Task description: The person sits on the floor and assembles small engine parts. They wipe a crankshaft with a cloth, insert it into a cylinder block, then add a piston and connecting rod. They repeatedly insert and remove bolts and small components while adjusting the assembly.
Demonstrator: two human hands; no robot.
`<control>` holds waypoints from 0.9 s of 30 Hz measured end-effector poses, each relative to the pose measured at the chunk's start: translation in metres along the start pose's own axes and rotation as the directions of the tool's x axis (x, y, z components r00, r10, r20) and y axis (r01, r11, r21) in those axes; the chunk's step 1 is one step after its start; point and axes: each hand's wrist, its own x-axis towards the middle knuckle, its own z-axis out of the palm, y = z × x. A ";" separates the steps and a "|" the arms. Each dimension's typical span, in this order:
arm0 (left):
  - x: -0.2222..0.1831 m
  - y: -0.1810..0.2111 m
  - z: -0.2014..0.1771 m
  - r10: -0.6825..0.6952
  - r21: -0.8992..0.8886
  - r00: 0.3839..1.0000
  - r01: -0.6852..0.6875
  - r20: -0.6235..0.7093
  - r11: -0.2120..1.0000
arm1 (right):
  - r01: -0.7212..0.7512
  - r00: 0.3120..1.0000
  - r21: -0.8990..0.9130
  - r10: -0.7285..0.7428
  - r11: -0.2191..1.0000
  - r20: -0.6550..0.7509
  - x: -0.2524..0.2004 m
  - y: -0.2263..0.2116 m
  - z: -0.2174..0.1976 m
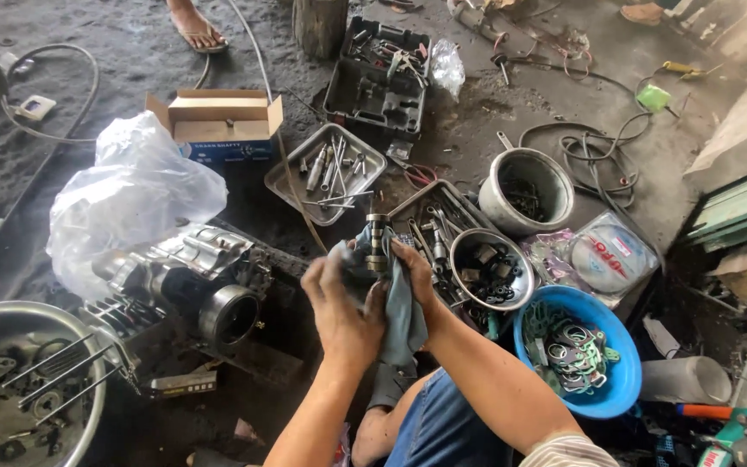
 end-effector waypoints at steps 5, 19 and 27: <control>-0.010 0.016 -0.006 0.007 -0.075 0.990 0.003 0.138 0.997 | 0.065 0.997 0.071 -0.067 0.995 0.026 0.030 0.037 -0.037; 0.049 -0.014 -0.028 -0.120 -0.497 0.961 0.234 0.250 0.836 | -0.377 0.860 0.344 0.189 0.860 0.473 0.099 0.107 -0.144; 0.100 -0.009 -0.025 0.260 -0.672 0.807 0.213 0.530 0.709 | 0.253 0.908 -0.063 -0.215 0.965 0.360 0.109 0.142 -0.182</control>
